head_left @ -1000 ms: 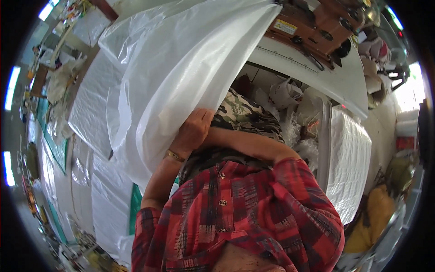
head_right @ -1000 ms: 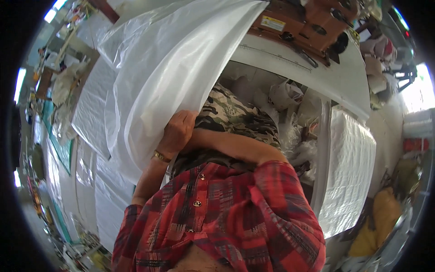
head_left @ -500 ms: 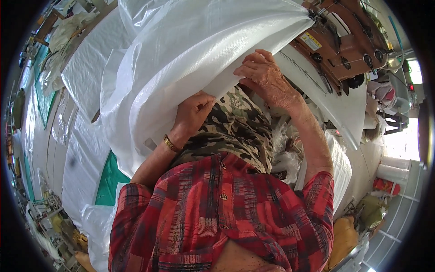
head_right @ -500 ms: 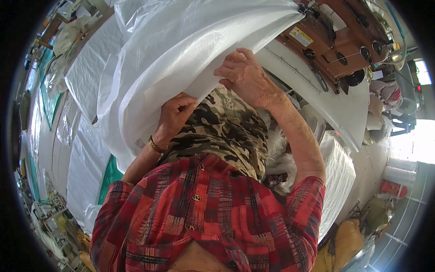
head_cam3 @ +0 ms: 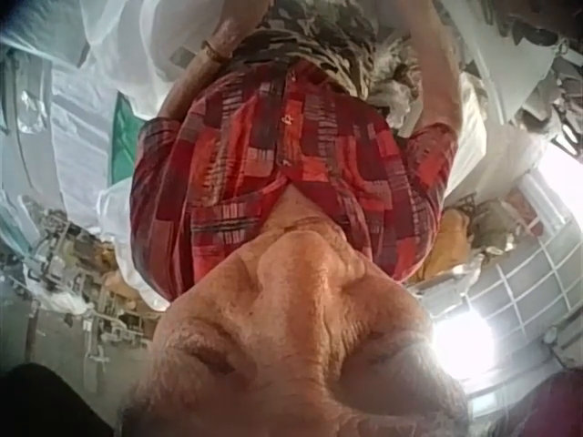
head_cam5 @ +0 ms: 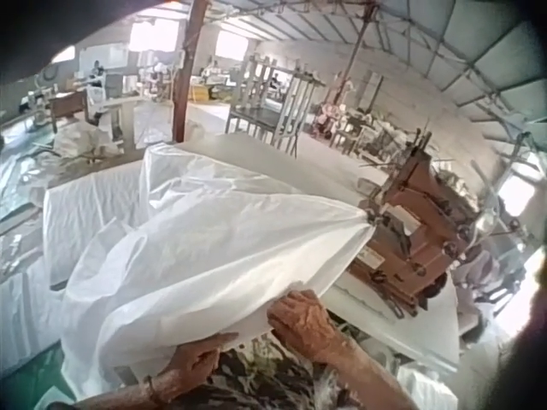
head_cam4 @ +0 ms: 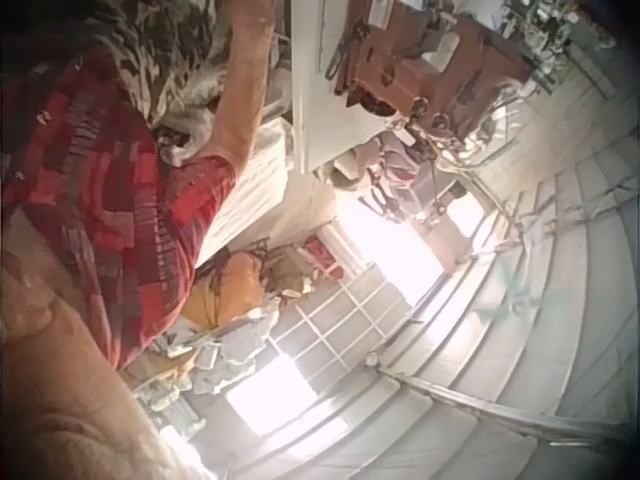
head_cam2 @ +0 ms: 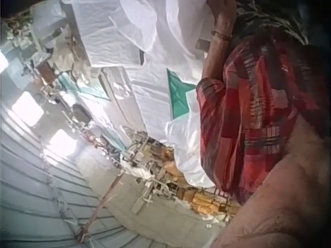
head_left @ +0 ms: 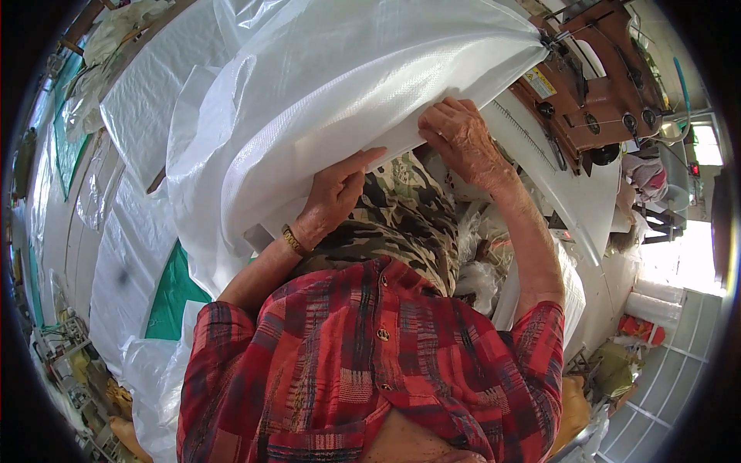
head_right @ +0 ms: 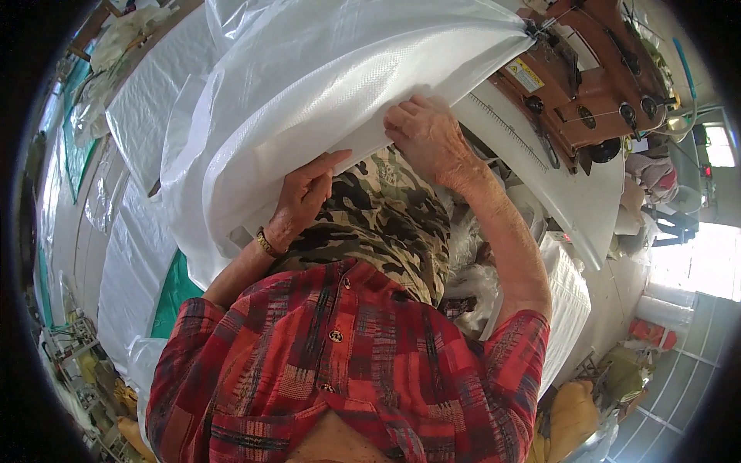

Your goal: Sewing and folding large white woven plastic bags using an industrial sewing machine.

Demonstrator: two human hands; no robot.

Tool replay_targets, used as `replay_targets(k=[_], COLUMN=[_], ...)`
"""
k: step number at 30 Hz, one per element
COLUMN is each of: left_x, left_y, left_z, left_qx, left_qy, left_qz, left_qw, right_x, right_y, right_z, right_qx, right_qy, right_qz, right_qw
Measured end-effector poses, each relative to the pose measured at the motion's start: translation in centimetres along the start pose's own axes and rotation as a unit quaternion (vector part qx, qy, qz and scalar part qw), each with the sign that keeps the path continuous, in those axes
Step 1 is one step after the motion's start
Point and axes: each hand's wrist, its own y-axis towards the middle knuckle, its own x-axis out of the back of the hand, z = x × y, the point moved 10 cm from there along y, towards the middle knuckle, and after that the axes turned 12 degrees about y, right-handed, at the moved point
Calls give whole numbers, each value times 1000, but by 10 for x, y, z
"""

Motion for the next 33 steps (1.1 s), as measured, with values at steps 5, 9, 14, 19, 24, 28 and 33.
replay_targets(k=[5,9,14,19,24,28,33], left_x=[5,-1,6,19,24,24,20], left_y=[-5,4,5,7,9,9,13], left_z=[12,-4,0,-51,-55,-55,-65], left_qx=[17,-21,-35,-177,-142,-161,-198], left_qy=[66,70,85,197,190,218,250], left_qz=[-19,-57,-92,-136,-113,-90,-60], left_qw=[998,996,992,955,965,958,946], right_x=[-19,-6,-13,3,26,39,48], right_y=[2,-9,-3,-2,-1,1,-2], right_z=[17,26,32,30,12,-1,-20], right_qx=[66,73,105,76,61,54,48], right_qy=[-36,-83,-90,-88,-30,-4,-13], right_qz=[9,7,4,-23,-56,-74,-74], right_qw=[997,994,990,993,996,996,996])
